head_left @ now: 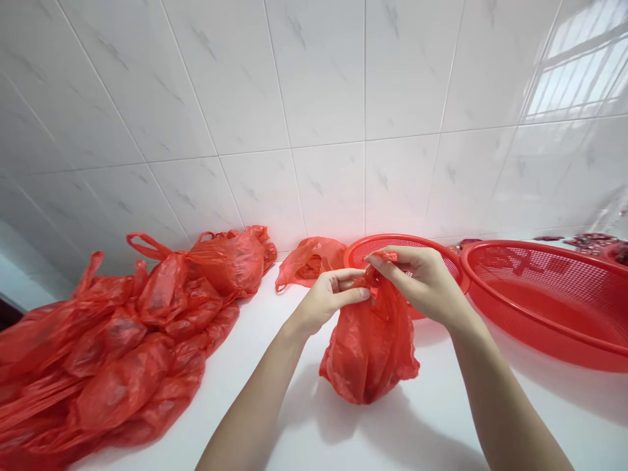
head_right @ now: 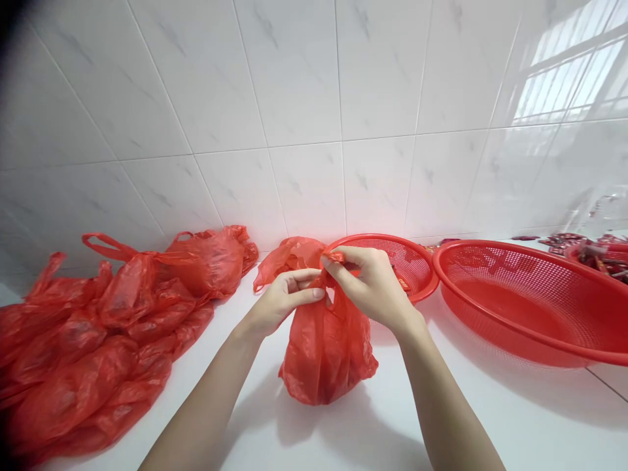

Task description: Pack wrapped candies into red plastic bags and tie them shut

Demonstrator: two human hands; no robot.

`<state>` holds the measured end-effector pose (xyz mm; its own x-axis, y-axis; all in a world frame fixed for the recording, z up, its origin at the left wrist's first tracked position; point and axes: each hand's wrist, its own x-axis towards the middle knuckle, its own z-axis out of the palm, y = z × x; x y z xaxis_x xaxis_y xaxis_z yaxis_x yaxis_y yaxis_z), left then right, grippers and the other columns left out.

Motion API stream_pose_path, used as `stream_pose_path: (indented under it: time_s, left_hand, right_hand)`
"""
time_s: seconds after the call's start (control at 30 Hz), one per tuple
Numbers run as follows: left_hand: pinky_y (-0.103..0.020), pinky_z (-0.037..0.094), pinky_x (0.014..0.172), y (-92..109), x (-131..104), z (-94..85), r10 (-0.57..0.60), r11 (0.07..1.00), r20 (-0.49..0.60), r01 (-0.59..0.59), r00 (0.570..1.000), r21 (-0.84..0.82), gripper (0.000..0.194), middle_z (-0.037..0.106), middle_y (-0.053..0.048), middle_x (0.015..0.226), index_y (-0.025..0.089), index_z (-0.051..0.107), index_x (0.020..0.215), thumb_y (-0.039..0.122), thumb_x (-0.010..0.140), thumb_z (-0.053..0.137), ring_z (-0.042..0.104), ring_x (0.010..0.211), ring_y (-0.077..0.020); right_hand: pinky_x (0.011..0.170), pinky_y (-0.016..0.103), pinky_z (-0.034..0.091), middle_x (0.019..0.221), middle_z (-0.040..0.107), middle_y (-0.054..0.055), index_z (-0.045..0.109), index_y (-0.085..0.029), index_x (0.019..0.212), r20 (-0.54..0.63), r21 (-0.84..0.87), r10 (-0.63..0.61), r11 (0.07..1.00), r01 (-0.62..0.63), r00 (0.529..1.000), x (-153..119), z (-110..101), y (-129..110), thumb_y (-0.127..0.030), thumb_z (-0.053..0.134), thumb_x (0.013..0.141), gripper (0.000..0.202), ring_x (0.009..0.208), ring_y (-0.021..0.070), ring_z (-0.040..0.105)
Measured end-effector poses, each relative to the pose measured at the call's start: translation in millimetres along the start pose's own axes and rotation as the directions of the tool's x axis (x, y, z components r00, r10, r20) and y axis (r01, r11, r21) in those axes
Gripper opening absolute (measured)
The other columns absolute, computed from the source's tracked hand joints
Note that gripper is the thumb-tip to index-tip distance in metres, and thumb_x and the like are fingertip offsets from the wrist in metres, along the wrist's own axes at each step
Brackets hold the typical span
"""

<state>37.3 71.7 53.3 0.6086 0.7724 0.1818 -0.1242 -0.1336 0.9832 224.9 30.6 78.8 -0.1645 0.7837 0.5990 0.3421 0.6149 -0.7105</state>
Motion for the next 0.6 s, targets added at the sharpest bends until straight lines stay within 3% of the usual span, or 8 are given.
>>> stream_pose_path:
  time_s: [0.1,0.23,0.33,0.43,0.6]
  left_hand:
    - [-0.029,0.055,0.072,3,2,-0.2,-0.04,0.995,-0.028,0.037,0.999,-0.092,0.028,0.075,-0.007,0.077,0.015,0.077,0.084,0.041,0.077,0.08,0.07,0.073,-0.0193]
    - [-0.026,0.049,0.057,1,3,-0.6,-0.085,0.972,-0.047,0.073,0.995,-0.222,0.042,0.069,-0.005,0.064,0.015,0.072,0.064,0.055,0.078,0.076,0.063,0.059,-0.0162]
    - [-0.024,0.044,0.053,-2,2,0.0,-0.126,0.948,-0.067,0.1,0.99,-0.302,0.045,0.063,-0.002,0.055,0.016,0.068,0.06,0.056,0.077,0.076,0.055,0.052,-0.012]
    - [-0.022,0.042,0.053,-4,2,1.5,-0.145,0.931,-0.043,0.122,0.988,-0.345,0.044,0.06,-0.001,0.054,0.015,0.067,0.061,0.055,0.078,0.077,0.052,0.052,-0.0099]
    - [-0.02,0.047,0.058,-6,3,3.9,-0.125,0.911,-0.076,0.084,0.989,-0.405,0.031,0.065,0.0,0.067,0.016,0.071,0.08,0.042,0.073,0.085,0.058,0.06,-0.0099]
  right_hand:
    - [0.074,0.032,0.052,0.086,0.075,0.005,0.074,-0.021,0.089,-0.033,-0.016,-0.025,1.0,0.024,0.999,0,0,-3,-0.041,0.058,0.098,0.027,0.083,0.0229,0.07]
    - [0.076,0.034,0.055,0.092,0.078,0.006,0.078,-0.024,0.102,0.033,-0.001,-0.063,0.998,0.063,0.997,0,2,-6,-0.039,0.057,0.098,0.026,0.089,0.0251,0.072]
    - [0.072,0.034,0.057,0.095,0.079,0.006,0.077,-0.025,0.11,0.061,0.024,-0.077,0.997,0.075,0.995,-2,3,-4,-0.038,0.057,0.099,0.026,0.087,0.025,0.074]
    - [0.078,0.035,0.06,0.109,0.078,0.007,0.076,-0.027,0.114,0.044,0.014,-0.102,0.995,0.102,0.994,-3,4,1,-0.034,0.057,0.099,0.025,0.097,0.026,0.073]
    - [0.088,0.039,0.059,0.114,0.077,0.007,0.078,-0.028,0.105,-0.021,-0.022,-0.173,0.985,0.172,0.985,-1,4,5,-0.03,0.06,0.096,0.019,0.107,0.0281,0.071]
